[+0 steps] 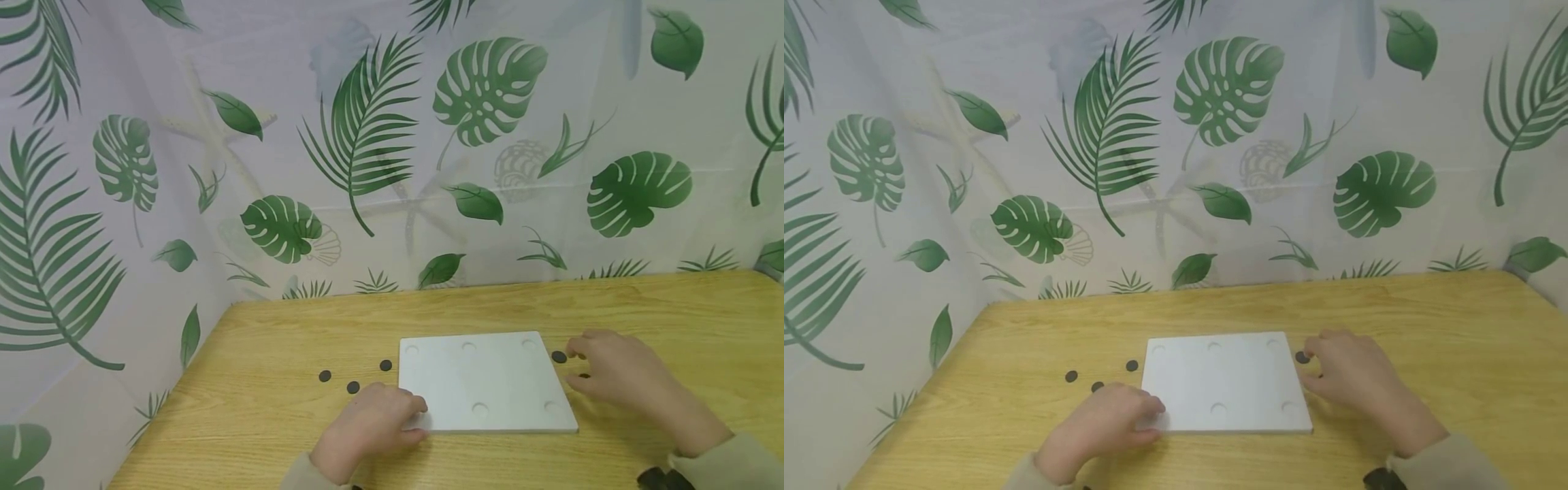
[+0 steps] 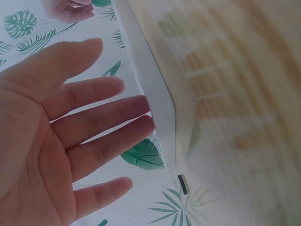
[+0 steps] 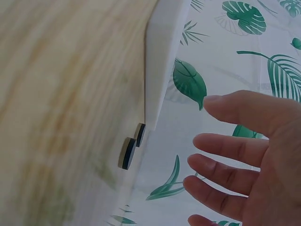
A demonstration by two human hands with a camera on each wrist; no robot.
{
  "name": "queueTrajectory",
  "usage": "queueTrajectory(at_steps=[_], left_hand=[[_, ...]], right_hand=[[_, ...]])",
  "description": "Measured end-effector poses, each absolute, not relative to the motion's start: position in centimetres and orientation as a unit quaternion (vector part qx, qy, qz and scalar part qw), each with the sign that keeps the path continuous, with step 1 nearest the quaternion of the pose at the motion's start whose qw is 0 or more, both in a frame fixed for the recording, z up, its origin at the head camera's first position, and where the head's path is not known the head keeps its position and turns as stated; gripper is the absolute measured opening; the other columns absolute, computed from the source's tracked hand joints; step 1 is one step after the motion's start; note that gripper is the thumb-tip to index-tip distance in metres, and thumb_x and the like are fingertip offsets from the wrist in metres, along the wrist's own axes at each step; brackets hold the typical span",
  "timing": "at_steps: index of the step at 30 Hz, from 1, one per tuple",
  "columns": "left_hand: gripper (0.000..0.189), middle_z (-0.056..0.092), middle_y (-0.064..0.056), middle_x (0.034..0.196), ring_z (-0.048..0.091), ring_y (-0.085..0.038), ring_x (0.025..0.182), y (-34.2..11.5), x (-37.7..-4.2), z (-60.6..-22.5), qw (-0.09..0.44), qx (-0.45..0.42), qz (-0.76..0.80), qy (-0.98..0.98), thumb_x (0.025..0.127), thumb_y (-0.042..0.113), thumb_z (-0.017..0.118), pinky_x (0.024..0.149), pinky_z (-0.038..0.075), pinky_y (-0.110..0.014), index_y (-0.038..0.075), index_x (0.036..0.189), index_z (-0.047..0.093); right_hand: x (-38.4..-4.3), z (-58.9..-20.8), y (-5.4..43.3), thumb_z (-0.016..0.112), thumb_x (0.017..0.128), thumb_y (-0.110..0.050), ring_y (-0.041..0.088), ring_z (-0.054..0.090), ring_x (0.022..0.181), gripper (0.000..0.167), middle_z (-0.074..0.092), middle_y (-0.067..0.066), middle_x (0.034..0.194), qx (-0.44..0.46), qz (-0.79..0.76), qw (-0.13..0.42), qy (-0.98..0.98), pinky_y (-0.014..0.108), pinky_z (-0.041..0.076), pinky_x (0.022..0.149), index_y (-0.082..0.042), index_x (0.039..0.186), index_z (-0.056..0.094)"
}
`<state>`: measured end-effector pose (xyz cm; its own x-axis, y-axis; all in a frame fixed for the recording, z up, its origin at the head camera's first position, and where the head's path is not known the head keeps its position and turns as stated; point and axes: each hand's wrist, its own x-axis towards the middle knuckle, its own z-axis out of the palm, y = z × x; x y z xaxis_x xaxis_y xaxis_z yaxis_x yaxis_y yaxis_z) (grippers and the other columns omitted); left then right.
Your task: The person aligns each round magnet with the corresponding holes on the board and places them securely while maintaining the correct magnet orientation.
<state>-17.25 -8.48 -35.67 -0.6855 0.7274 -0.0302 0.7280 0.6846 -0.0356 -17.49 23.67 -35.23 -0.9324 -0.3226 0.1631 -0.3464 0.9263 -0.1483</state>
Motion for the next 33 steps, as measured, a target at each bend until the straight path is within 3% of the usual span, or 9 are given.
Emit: queueTrajectory(at_steps=[16,22,28,33], left_hand=[[0.016,0.045,0.013,0.060,0.037,-0.004,0.051,-8.4,-17.3,-35.7,0.020,0.388,-0.016,0.921,0.079,0.034,0.063,0.049,0.031,-0.019,0.018,0.080,0.062],[0.016,0.044,0.013,0.060,0.037,-0.004,0.051,-8.4,-17.2,-35.7,0.019,0.389,-0.020,0.921,0.080,0.034,0.063,0.049,0.031,-0.019,0.018,0.079,0.061],[0.016,0.044,0.013,0.060,0.037,-0.004,0.050,-8.4,-17.1,-35.5,0.019,0.388,-0.023,0.921,0.080,0.034,0.063,0.048,0.030,-0.019,0.018,0.079,0.061],[0.016,0.043,0.013,0.059,0.037,-0.004,0.050,-8.4,-17.1,-35.4,0.018,0.390,-0.024,0.920,0.080,0.034,0.063,0.049,0.030,-0.019,0.018,0.079,0.061]], right_hand=[[-18.0,-36.0,24.5,0.070,0.070,-0.027,0.007,0.044,0.058,0.027,0.055,-0.001,0.080,0.170,0.080,0.014,-0.982,0.027,0.037,0.047,-0.010,0.088,0.063],[-18.3,-36.4,24.9,0.070,0.072,-0.025,0.010,0.049,0.062,0.026,0.055,0.000,0.081,0.173,0.077,-0.010,-0.982,0.031,0.040,0.049,-0.008,0.090,0.062],[-18.5,-36.7,25.1,0.070,0.072,-0.019,0.021,0.056,0.073,0.024,0.058,0.004,0.085,0.173,0.078,-0.026,-0.981,0.039,0.044,0.056,-0.006,0.090,0.062],[-18.6,-36.8,25.3,0.068,0.073,-0.017,0.019,0.055,0.073,0.024,0.060,0.005,0.087,0.168,0.098,-0.050,-0.980,0.039,0.044,0.057,-0.005,0.092,0.062]])
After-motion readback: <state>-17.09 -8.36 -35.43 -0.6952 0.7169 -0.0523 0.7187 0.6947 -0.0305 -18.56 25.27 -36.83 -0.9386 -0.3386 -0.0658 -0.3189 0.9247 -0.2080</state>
